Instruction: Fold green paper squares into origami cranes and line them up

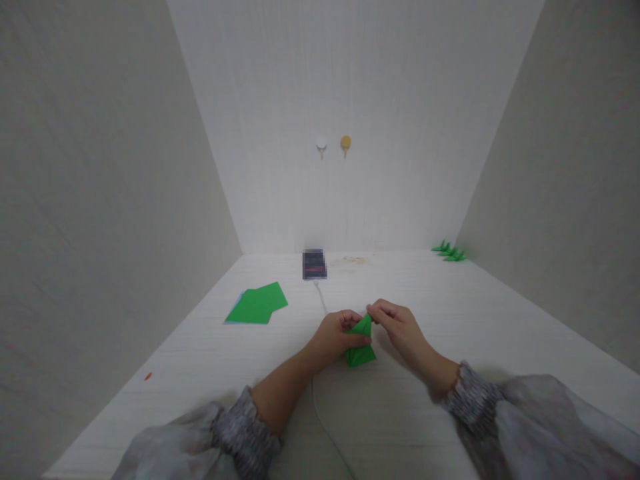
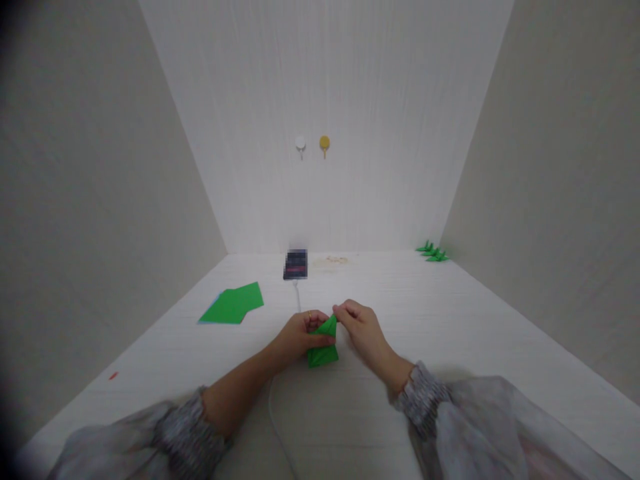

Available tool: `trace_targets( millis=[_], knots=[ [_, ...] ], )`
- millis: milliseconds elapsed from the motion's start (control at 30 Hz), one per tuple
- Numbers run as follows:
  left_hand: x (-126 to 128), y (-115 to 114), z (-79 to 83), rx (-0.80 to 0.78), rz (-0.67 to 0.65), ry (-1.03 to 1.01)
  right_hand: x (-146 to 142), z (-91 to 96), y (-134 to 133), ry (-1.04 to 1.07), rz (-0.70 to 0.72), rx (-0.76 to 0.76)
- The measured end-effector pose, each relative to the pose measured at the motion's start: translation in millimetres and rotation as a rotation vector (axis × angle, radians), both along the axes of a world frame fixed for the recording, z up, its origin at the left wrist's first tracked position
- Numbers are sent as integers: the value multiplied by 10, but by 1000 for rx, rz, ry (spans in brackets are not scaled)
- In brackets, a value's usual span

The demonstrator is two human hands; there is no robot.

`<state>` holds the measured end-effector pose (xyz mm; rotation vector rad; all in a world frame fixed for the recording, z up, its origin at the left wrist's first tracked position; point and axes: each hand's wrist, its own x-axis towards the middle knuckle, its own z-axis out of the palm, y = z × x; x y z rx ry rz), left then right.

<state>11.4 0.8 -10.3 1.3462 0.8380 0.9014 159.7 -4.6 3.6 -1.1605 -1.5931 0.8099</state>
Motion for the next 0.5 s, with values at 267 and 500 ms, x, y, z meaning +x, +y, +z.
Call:
trace_targets(
  millis=[267,500],
  knots=[
    [-18,-2,-8,-11,23,-48,6,13,34,61,-43,-1],
    [-9,34,-31,52,46,-72,4,-114,83,47,47,-25]
  ],
)
